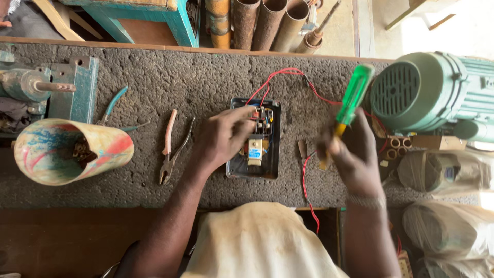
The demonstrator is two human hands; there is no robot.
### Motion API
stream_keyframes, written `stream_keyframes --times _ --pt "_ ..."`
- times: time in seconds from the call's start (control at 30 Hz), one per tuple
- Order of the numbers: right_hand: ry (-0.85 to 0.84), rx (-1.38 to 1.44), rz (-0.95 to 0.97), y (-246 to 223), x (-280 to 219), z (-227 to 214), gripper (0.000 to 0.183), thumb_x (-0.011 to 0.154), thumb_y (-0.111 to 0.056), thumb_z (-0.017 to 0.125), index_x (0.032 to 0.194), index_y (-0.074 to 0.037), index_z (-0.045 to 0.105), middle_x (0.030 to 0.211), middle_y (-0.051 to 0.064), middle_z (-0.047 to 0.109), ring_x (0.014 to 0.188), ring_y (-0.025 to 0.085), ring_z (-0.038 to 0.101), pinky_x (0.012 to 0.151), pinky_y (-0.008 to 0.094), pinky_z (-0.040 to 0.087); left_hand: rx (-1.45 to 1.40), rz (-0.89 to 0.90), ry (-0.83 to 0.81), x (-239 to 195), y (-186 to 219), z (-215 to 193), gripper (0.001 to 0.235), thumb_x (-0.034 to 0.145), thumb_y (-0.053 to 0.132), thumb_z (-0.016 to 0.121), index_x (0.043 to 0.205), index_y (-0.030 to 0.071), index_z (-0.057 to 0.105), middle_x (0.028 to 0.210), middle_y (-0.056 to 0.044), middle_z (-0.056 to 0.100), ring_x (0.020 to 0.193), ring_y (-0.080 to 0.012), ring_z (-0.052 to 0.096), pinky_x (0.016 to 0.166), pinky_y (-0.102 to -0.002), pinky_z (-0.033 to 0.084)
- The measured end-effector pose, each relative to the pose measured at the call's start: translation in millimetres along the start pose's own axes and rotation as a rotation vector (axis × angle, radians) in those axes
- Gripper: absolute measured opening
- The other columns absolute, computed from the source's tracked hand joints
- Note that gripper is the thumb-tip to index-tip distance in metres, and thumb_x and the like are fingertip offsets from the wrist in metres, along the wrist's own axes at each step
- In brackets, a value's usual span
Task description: The person uses a screwdriver to loosen and tighten screws on an electrical contactor, removes the contactor from its housing, inspects it, and then reinstalls it. The person also uses pliers to handle wires and components during the process.
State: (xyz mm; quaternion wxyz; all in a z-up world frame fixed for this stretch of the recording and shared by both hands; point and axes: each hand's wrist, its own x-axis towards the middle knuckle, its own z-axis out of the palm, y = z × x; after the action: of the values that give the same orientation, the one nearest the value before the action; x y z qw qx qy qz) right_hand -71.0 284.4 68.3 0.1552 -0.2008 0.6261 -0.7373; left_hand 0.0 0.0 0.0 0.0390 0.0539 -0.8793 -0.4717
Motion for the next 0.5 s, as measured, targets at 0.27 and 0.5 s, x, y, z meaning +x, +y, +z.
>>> stream_keyframes --times 0.27,0.5 --pt "-0.115 0.314 -0.379 -43.4 52.0 85.6 0.029 0.117 -0.028 0.062 0.127 -0.004 0.051 0.084 0.005 0.054 0.058 0.008 0.045 0.051 0.021 0.039 -0.534 0.422 -0.26 14.2 46.6 3.2 0.035 0.102 0.02 0.067 0.131 0.001 0.065 0.108 -0.006 0.076 0.1 -0.0097 0.071 0.089 -0.027 0.061" --pt "-0.143 0.239 -0.381 -31.0 54.6 100.5 0.023 0.117 -0.022 0.064 0.122 -0.004 0.051 0.079 0.005 0.052 0.062 0.012 0.046 0.056 0.025 0.042 -0.575 0.355 -0.186 15.6 18.6 17.1 0.023 0.095 0.013 0.076 0.115 0.003 0.075 0.101 -0.007 0.08 0.097 -0.0088 0.075 0.088 -0.026 0.063"
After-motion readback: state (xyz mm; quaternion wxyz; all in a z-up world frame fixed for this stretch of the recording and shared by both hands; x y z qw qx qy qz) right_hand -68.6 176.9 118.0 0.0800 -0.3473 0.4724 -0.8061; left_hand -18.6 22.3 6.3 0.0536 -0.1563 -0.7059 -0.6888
